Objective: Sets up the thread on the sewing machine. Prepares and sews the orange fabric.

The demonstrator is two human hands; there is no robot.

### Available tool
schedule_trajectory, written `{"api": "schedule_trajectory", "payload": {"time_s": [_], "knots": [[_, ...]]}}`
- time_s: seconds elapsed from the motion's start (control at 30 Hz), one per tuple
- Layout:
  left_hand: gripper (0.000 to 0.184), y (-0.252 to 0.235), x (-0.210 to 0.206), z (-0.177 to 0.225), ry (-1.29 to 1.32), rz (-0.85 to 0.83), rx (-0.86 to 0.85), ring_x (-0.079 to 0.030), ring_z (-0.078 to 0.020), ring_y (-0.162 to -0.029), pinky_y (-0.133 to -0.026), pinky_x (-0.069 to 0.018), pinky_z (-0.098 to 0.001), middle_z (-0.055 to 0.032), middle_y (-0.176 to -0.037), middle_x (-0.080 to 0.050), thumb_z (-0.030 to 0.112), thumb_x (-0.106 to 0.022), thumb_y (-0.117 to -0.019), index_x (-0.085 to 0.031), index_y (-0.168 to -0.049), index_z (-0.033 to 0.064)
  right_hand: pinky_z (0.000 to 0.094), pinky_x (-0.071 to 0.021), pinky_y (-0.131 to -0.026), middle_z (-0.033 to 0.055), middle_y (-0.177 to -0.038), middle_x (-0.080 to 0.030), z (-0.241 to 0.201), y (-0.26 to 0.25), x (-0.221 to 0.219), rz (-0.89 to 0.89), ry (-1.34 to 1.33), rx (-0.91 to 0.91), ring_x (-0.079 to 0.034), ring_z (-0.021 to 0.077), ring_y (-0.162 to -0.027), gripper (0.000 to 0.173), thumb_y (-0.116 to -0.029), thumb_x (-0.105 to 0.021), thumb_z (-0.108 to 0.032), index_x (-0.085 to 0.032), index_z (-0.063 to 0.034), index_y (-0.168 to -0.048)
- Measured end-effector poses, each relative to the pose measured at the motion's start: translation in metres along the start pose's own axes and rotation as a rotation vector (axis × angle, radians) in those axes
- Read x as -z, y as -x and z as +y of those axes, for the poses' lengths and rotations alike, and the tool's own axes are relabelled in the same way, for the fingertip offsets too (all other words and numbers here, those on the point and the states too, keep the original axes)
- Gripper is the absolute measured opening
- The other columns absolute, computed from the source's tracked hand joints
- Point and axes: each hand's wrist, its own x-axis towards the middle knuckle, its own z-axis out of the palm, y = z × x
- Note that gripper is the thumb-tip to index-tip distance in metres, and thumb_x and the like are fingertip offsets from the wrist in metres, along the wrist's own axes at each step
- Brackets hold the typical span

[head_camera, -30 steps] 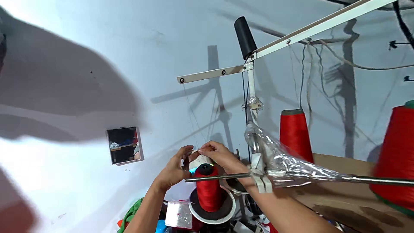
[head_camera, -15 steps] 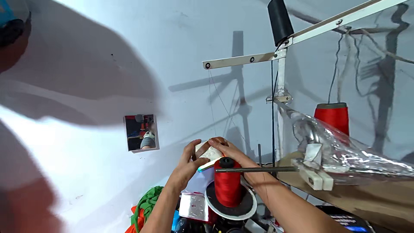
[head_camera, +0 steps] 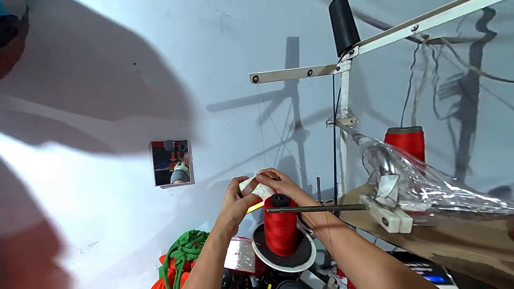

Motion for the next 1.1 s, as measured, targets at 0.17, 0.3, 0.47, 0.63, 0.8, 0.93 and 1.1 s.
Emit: {"api": "schedule_trajectory", "payload": {"time_s": [0.17, 0.3, 0.47, 0.63, 0.8, 0.93, 1.1], "knots": [[0.048, 0.000, -0.002, 0.003, 0.000, 0.007, 0.008, -0.062, -0.0167, -0.082, -0.072, -0.0535, -0.0325, -0.0124, -0.102, -0.063, -0.001, -0.064, -0.0922, -0.048, -0.137, 0.0037, 0.0253, -0.0498, -0.072, 0.0003, -0.099, -0.066, -0.001, 0.002, -0.001, 0.000, -0.026, -0.020, -0.058, 0.0048, -0.080, 0.032, -0.0979, -0.068, -0.035, -0.063, -0.0185, -0.125], [0.047, -0.002, -0.002, 0.003, 0.008, -0.003, 0.006, -0.063, -0.0175, -0.082, -0.073, -0.0539, -0.0336, -0.0122, -0.100, -0.064, -0.002, -0.064, -0.0912, -0.049, -0.135, 0.0043, 0.0224, -0.0496, -0.070, -0.0012, -0.097, -0.067, 0.002, 0.001, 0.000, -0.009, -0.051, 0.013, -0.058, 0.0025, -0.077, 0.032, -0.0983, -0.067, -0.036, -0.063, -0.0198, -0.125], [0.048, -0.001, -0.002, 0.004, 0.007, -0.010, 0.002, -0.062, -0.0166, -0.079, -0.071, -0.0532, -0.0320, -0.0120, -0.099, -0.064, -0.002, -0.064, -0.0916, -0.048, -0.136, 0.0042, 0.0230, -0.0510, -0.075, 0.0007, -0.096, -0.067, -0.009, -0.008, -0.005, 0.022, -0.055, -0.043, -0.060, 0.0027, -0.080, 0.026, -0.0998, -0.066, -0.024, -0.062, -0.0093, -0.121], [0.046, -0.003, -0.003, 0.002, 0.012, -0.010, 0.003, -0.062, -0.0160, -0.077, -0.069, -0.0530, -0.0309, -0.0120, -0.097, -0.064, -0.003, -0.065, -0.0915, -0.049, -0.134, 0.0043, 0.0252, -0.0510, -0.075, -0.0005, -0.101, -0.067, -0.004, 0.004, -0.002, 0.005, -0.063, -0.001, -0.060, 0.0044, -0.083, 0.030, -0.0979, -0.069, -0.033, -0.064, -0.0180, -0.124], [0.045, -0.003, -0.002, 0.002, 0.005, -0.028, -0.019, -0.063, -0.0172, -0.081, -0.073, -0.0542, -0.0329, -0.0125, -0.099, -0.065, -0.003, -0.063, -0.0924, -0.048, -0.134, 0.0028, 0.0263, -0.0513, -0.076, -0.0005, -0.102, -0.067, -0.005, 0.005, -0.001, 0.018, -0.045, -0.012, -0.061, 0.0051, -0.084, 0.031, -0.0964, -0.070, -0.035, -0.064, -0.0197, -0.123], [0.045, -0.004, -0.002, 0.002, 0.007, -0.026, -0.021, -0.063, -0.0181, -0.082, -0.074, -0.0546, -0.0338, -0.0133, -0.100, -0.064, -0.005, -0.062, -0.0927, -0.048, -0.134, 0.0020, 0.0290, -0.0527, -0.078, 0.0007, -0.105, -0.068, -0.003, 0.006, -0.001, 0.027, -0.039, -0.011, -0.062, 0.0069, -0.088, 0.035, -0.0963, -0.070, -0.037, -0.064, -0.0192, -0.126], [0.044, -0.003, -0.003, 0.004, 0.047, -0.026, -0.010, -0.064, -0.0174, -0.081, -0.074, -0.0550, -0.0328, -0.0128, -0.100, -0.065, -0.007, -0.061, -0.0930, -0.048, -0.133, 0.0027, 0.0274, -0.0526, -0.078, -0.0005, -0.105, -0.068, -0.004, 0.006, -0.002, 0.028, -0.055, -0.018, -0.062, 0.0054, -0.087, 0.033, -0.0964, -0.070, -0.035, -0.065, -0.0196, -0.125]]}}
